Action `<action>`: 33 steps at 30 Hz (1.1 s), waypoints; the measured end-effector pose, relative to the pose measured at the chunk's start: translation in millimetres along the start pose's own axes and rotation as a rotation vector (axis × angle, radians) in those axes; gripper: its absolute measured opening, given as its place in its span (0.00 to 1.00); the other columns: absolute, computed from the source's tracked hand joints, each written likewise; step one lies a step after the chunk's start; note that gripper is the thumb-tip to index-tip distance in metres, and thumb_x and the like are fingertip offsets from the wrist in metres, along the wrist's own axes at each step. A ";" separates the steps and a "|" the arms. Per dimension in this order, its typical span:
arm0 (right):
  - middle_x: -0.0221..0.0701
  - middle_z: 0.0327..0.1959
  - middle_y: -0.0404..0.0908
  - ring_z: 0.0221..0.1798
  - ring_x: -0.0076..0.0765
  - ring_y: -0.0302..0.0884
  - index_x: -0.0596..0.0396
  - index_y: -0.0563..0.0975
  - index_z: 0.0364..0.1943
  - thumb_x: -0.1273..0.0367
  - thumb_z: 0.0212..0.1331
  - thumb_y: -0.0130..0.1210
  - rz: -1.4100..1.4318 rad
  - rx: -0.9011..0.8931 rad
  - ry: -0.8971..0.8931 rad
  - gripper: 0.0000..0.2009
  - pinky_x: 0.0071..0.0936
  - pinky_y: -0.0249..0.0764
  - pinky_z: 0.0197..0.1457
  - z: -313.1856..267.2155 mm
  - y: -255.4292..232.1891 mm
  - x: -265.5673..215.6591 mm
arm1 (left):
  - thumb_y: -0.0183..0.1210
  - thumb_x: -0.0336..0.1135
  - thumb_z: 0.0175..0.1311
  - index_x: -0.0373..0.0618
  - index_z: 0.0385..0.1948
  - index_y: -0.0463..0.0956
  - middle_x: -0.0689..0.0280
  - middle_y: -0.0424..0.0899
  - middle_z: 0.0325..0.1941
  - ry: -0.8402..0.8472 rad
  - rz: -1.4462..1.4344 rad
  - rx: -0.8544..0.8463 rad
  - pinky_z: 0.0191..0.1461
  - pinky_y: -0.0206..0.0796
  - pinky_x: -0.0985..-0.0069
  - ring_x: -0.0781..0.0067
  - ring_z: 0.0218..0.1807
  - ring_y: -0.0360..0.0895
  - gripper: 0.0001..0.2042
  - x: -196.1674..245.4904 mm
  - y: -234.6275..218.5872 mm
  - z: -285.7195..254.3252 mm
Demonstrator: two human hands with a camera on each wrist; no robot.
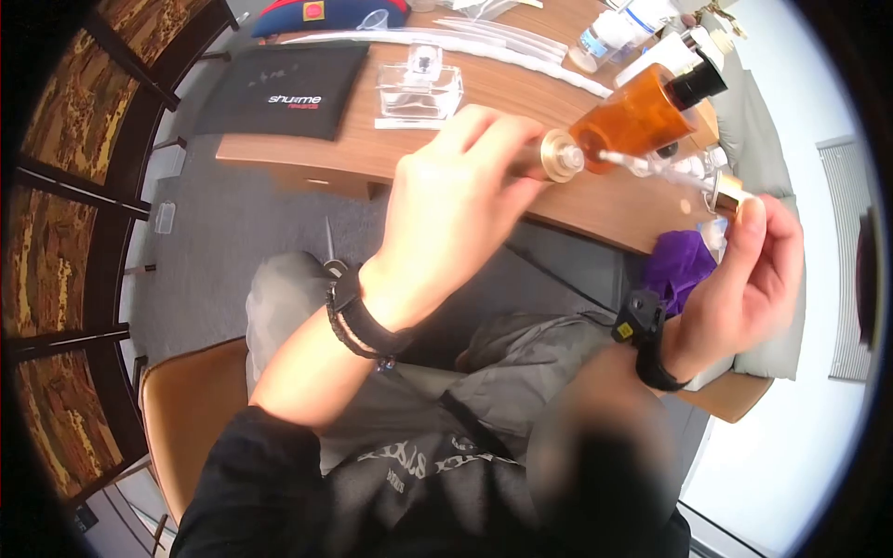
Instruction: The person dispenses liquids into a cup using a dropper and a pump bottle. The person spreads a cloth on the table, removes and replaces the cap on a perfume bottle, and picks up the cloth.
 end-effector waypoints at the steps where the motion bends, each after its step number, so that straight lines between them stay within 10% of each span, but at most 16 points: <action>1: 0.33 0.36 0.82 0.36 0.20 0.74 0.68 0.79 0.40 0.80 0.71 0.57 -0.023 0.004 -0.041 0.03 0.17 0.70 0.41 -1.7 1.3 -3.5 | 0.75 0.27 0.51 0.46 0.45 0.84 0.64 0.85 0.40 0.018 0.009 -0.001 0.33 0.76 0.74 0.68 0.33 0.83 0.18 0.4 0.0 0.1; 16: 0.37 0.30 0.78 0.30 0.42 0.75 0.59 0.78 0.35 0.76 0.63 0.62 -0.380 -0.504 -0.188 0.04 0.33 0.70 0.34 -21.5 68.9 -10.4 | 0.73 0.28 0.51 0.48 0.46 0.82 0.64 0.83 0.41 -0.030 0.014 -0.047 0.43 0.79 0.67 0.57 0.41 0.85 0.19 2.9 -2.3 -2.9; 33: 0.29 0.34 0.80 0.37 0.20 0.73 0.68 0.80 0.42 0.74 0.74 0.57 -0.154 -0.106 0.000 0.07 0.16 0.69 0.42 0.5 5.7 -9.2 | 0.75 0.27 0.49 0.45 0.45 0.82 0.64 0.85 0.41 -0.035 0.009 -0.025 0.40 0.78 0.68 0.59 0.40 0.85 0.19 3.5 -3.2 -1.3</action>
Point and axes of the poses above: each hand's wrist, its own z-axis towards the middle knuckle, its own y-axis out of the palm, x = y × z, the point moved 5 cm from there along z, towards the middle knuckle
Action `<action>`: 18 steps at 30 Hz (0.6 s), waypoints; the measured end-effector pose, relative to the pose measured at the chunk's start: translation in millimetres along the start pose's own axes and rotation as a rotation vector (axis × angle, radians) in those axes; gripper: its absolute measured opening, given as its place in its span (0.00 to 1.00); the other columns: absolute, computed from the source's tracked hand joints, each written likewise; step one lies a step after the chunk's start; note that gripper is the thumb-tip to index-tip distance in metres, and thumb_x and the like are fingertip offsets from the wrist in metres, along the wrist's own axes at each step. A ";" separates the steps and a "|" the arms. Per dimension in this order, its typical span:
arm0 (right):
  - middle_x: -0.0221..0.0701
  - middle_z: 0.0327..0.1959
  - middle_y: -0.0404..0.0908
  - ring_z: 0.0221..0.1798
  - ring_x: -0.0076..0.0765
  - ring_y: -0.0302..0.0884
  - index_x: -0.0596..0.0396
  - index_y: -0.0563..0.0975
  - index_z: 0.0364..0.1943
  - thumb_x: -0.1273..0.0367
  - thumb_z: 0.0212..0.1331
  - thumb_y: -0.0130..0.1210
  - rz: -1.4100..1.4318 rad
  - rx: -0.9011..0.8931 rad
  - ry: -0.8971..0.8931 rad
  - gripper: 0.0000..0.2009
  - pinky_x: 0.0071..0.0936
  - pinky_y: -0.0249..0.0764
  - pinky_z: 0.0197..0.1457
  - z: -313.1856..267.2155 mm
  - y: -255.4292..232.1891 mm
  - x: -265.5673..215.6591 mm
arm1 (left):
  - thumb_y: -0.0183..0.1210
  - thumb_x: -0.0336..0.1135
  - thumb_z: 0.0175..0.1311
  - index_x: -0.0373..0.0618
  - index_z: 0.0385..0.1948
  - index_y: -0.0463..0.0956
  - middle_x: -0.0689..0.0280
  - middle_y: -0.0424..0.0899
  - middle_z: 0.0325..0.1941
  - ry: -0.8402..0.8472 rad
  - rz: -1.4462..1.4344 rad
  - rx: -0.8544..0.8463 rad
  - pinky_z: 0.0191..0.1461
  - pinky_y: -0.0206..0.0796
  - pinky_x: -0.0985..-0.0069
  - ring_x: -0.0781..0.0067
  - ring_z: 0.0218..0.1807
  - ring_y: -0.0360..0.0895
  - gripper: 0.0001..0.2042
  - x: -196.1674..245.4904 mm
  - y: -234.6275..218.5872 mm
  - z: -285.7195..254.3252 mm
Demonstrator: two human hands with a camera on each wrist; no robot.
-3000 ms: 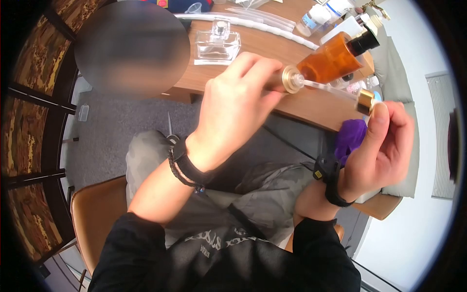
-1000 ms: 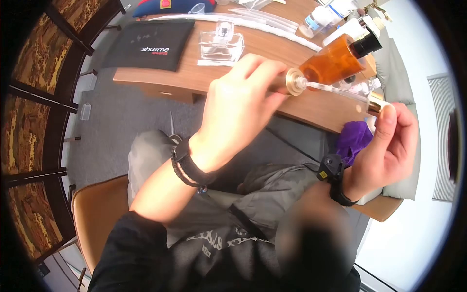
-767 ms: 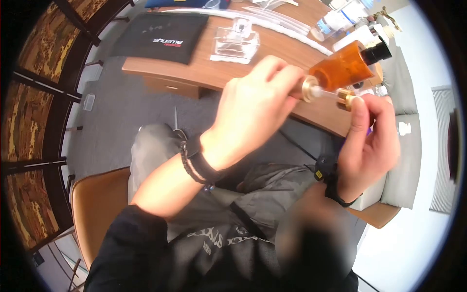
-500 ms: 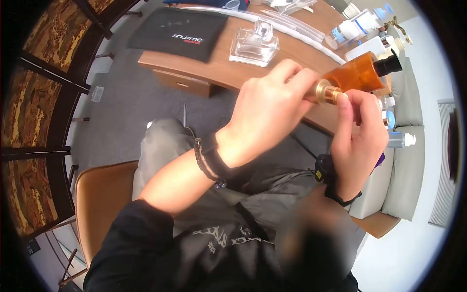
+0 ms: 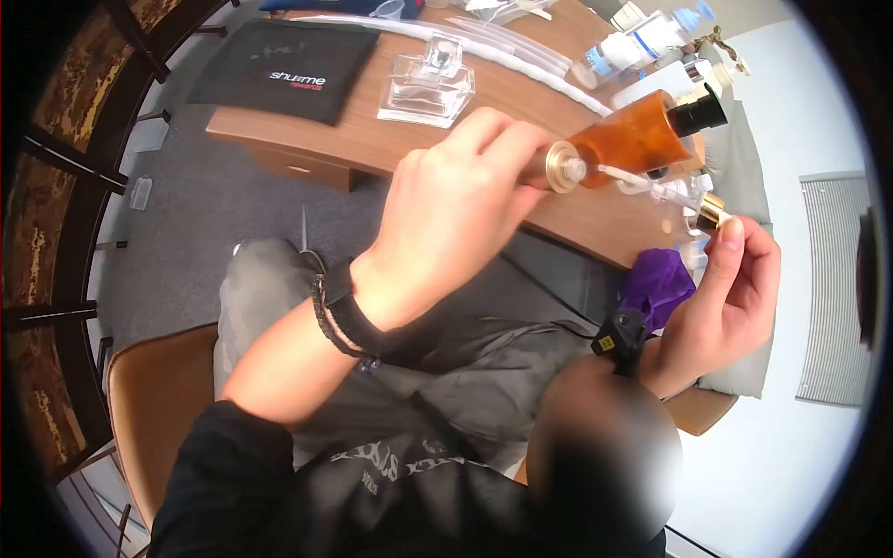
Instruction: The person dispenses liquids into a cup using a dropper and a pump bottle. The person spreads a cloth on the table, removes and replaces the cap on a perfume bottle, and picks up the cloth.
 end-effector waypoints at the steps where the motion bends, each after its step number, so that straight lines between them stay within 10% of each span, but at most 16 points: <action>1: 0.29 0.34 0.80 0.37 0.19 0.73 0.68 0.80 0.42 0.74 0.74 0.57 0.004 -0.003 0.011 0.07 0.16 0.69 0.42 0.7 0.4 3.7 | 0.75 0.27 0.49 0.45 0.45 0.82 0.64 0.85 0.41 -0.009 -0.002 -0.005 0.41 0.78 0.68 0.59 0.41 0.85 0.19 -0.2 -0.3 0.1; 9: 0.26 0.25 0.80 0.26 0.17 0.70 0.60 0.80 0.36 0.74 0.69 0.62 -0.167 -0.096 0.006 0.04 0.19 0.69 0.31 3.7 25.2 29.6 | 0.76 0.27 0.49 0.44 0.44 0.83 0.62 0.85 0.41 -0.011 -0.006 0.003 0.43 0.78 0.68 0.57 0.43 0.85 0.18 -3.5 -0.1 1.9; 18: 0.27 0.24 0.80 0.25 0.19 0.72 0.59 0.79 0.34 0.73 0.68 0.63 -0.188 -0.098 -0.015 0.05 0.19 0.70 0.32 4.0 28.0 30.7 | 0.75 0.28 0.51 0.45 0.43 0.84 0.68 0.84 0.37 0.033 -0.030 0.009 0.25 0.67 0.78 0.78 0.21 0.72 0.16 -4.1 2.6 2.8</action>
Point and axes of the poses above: each hand's wrist, its own z-axis towards the middle knuckle, its own y-axis out of the palm, x = y × z, the point moved 5 cm from there along z, towards the middle knuckle
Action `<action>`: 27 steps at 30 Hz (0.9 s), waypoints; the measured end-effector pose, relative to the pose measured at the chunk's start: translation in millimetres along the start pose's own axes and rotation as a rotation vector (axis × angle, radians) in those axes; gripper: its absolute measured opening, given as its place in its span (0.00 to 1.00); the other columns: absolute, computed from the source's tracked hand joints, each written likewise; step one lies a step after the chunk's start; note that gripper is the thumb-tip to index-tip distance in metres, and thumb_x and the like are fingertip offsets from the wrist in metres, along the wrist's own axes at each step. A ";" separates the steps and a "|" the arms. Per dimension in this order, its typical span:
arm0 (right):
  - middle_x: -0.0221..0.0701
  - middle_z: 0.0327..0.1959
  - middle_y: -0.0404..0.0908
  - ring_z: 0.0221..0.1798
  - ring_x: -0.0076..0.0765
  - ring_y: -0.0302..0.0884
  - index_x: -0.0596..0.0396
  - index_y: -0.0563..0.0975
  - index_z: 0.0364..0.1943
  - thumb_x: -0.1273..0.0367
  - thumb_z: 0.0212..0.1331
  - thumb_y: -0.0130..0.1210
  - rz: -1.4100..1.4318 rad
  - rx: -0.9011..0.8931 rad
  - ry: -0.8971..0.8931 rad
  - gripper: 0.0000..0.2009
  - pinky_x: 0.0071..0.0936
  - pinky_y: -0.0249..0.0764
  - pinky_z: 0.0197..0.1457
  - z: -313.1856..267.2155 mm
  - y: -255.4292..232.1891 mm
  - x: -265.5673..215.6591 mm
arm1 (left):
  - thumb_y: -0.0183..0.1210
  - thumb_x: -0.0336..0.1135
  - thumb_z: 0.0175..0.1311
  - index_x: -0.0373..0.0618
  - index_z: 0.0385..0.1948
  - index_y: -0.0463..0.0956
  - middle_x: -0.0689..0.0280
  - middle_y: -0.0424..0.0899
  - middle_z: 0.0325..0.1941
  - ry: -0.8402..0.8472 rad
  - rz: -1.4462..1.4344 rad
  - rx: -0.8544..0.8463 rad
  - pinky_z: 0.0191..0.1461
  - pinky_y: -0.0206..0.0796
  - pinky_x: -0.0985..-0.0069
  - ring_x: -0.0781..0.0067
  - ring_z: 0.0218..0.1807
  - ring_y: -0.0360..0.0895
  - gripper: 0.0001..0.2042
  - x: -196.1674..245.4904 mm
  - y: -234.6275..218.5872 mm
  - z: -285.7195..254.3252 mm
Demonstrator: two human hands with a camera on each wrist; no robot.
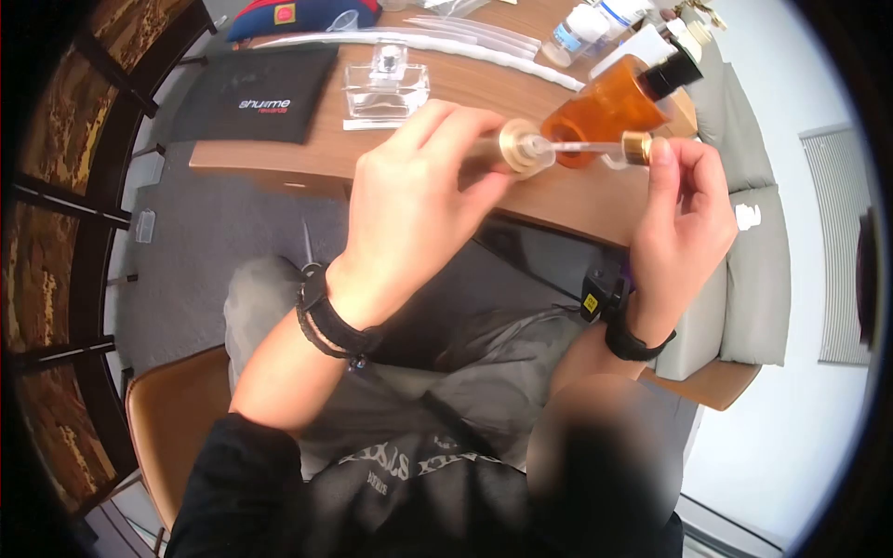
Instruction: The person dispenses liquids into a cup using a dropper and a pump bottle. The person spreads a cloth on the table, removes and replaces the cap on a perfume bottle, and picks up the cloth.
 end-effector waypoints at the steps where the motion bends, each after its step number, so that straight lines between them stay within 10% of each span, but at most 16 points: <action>1: 0.27 0.24 0.80 0.25 0.19 0.72 0.59 0.79 0.34 0.73 0.68 0.63 -0.001 0.014 0.016 0.05 0.19 0.70 0.32 0.5 -2.6 -0.1 | 0.76 0.28 0.51 0.45 0.43 0.84 0.69 0.84 0.37 0.005 0.013 0.016 0.25 0.66 0.79 0.79 0.21 0.70 0.17 -0.3 -0.7 0.5; 7: 0.29 0.23 0.80 0.24 0.21 0.74 0.59 0.80 0.34 0.73 0.66 0.65 0.018 0.034 0.094 0.06 0.22 0.71 0.30 3.2 -17.1 2.1 | 0.75 0.30 0.47 0.44 0.42 0.84 0.68 0.82 0.33 0.110 0.155 0.033 0.27 0.64 0.78 0.77 0.23 0.70 0.17 15.7 -6.0 11.3; 13: 0.41 0.26 0.82 0.27 0.49 0.82 0.58 0.78 0.32 0.73 0.63 0.63 0.122 0.076 -0.040 0.05 0.37 0.76 0.32 2.3 -11.8 10.5 | 0.74 0.31 0.47 0.42 0.41 0.83 0.62 0.83 0.37 0.184 0.380 -0.101 0.38 0.73 0.71 0.62 0.33 0.81 0.17 34.6 -1.2 25.5; 14: 0.32 0.23 0.82 0.24 0.24 0.78 0.60 0.79 0.34 0.72 0.68 0.63 0.093 0.050 -0.055 0.07 0.24 0.72 0.30 0.8 -11.1 11.2 | 0.73 0.32 0.47 0.43 0.41 0.83 0.63 0.84 0.38 0.190 0.440 -0.128 0.42 0.76 0.69 0.61 0.38 0.83 0.17 37.4 -0.2 27.0; 15: 0.32 0.23 0.82 0.24 0.24 0.78 0.60 0.79 0.34 0.72 0.68 0.63 0.103 0.064 -0.036 0.07 0.24 0.72 0.30 -0.1 -13.1 10.2 | 0.73 0.34 0.46 0.45 0.42 0.83 0.64 0.85 0.40 0.192 0.500 -0.150 0.45 0.78 0.66 0.59 0.42 0.84 0.18 39.6 0.2 28.2; 24: 0.51 0.25 0.78 0.33 0.64 0.79 0.62 0.75 0.30 0.76 0.60 0.60 0.261 0.165 -0.031 0.05 0.49 0.75 0.37 5.4 -24.4 10.3 | 0.71 0.33 0.48 0.47 0.43 0.83 0.65 0.80 0.37 0.345 0.740 -0.284 0.46 0.76 0.66 0.58 0.41 0.82 0.17 50.6 8.7 34.6; 27: 0.50 0.25 0.79 0.33 0.61 0.80 0.61 0.75 0.30 0.76 0.60 0.60 0.256 0.183 -0.048 0.05 0.47 0.75 0.37 4.2 -22.9 13.6 | 0.71 0.33 0.48 0.49 0.43 0.83 0.66 0.79 0.37 0.397 0.799 -0.318 0.46 0.76 0.66 0.60 0.42 0.81 0.17 51.5 12.6 35.4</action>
Point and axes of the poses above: each hand's wrist, its own z-axis towards the middle knuckle, its own y-axis out of the palm, x = y × z, the point moved 5 cm from there along z, towards the middle knuckle
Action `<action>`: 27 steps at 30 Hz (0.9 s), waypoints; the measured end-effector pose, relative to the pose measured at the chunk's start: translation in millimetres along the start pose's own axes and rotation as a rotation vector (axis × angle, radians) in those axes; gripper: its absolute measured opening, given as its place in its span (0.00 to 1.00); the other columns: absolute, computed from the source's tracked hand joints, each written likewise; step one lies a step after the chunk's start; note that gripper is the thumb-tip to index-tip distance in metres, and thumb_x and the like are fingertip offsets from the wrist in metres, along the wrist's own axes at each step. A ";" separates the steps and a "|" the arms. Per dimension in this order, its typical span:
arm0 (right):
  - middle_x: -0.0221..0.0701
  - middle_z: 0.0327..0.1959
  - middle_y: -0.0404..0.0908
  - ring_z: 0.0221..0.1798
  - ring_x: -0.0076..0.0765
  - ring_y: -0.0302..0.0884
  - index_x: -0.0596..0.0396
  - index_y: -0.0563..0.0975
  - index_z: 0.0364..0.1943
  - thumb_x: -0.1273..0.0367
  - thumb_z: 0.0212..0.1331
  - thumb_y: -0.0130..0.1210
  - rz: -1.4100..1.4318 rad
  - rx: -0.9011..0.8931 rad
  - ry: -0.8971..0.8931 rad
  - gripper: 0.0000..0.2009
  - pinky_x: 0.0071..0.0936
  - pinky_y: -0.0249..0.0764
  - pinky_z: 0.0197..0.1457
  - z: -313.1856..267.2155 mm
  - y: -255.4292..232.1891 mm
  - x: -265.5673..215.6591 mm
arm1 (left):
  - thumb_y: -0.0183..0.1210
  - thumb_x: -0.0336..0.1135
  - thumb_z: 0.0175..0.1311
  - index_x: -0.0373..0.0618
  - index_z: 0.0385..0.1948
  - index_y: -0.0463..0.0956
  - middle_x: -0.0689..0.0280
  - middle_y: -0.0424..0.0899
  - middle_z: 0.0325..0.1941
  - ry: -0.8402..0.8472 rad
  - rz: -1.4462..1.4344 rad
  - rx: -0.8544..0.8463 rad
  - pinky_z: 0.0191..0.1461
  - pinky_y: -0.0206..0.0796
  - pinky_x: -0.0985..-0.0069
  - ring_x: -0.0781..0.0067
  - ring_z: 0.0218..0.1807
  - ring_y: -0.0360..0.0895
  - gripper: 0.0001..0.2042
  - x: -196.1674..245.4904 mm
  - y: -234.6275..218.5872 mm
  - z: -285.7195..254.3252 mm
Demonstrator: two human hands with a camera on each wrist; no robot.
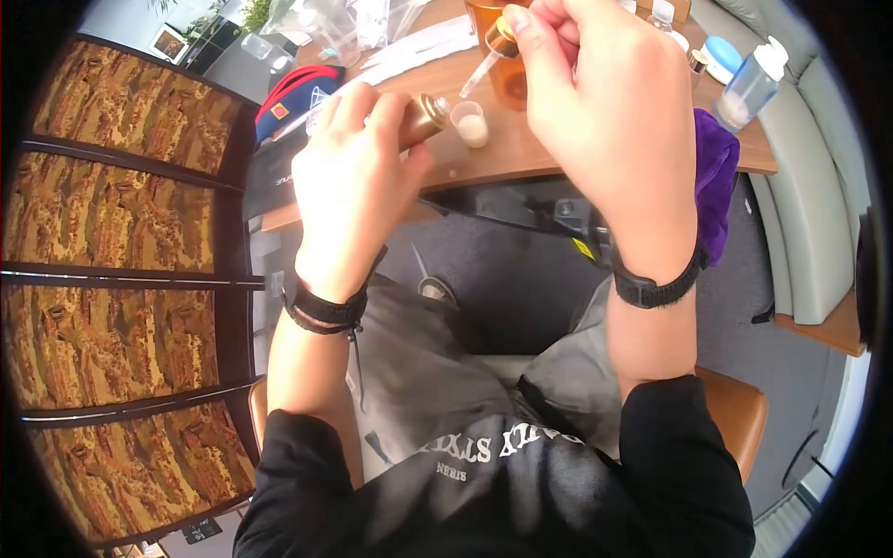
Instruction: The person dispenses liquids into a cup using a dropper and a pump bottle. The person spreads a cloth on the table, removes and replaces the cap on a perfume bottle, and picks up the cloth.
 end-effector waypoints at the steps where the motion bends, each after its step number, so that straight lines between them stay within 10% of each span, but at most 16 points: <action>1: 0.50 0.25 0.79 0.33 0.61 0.80 0.61 0.75 0.30 0.76 0.60 0.60 0.003 0.001 0.003 0.05 0.47 0.75 0.37 -0.2 0.0 0.9 | 0.71 0.33 0.48 0.49 0.42 0.83 0.66 0.78 0.37 0.025 0.026 0.006 0.45 0.76 0.66 0.61 0.42 0.80 0.17 1.1 -0.3 0.6; 27: 0.54 0.29 0.81 0.37 0.64 0.82 0.64 0.75 0.31 0.74 0.62 0.59 -0.047 -0.028 0.109 0.06 0.49 0.77 0.41 0.5 -11.7 -9.6 | 0.63 0.27 0.43 0.44 0.28 0.74 0.63 0.73 0.34 0.282 0.209 0.022 0.46 0.69 0.65 0.59 0.42 0.72 0.09 22.1 -1.6 11.0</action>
Point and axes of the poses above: each hand's wrist, its own z-axis towards the middle knuckle, its own y-axis out of the palm, x = y × z, the point moved 5 cm from there along z, towards the middle knuckle
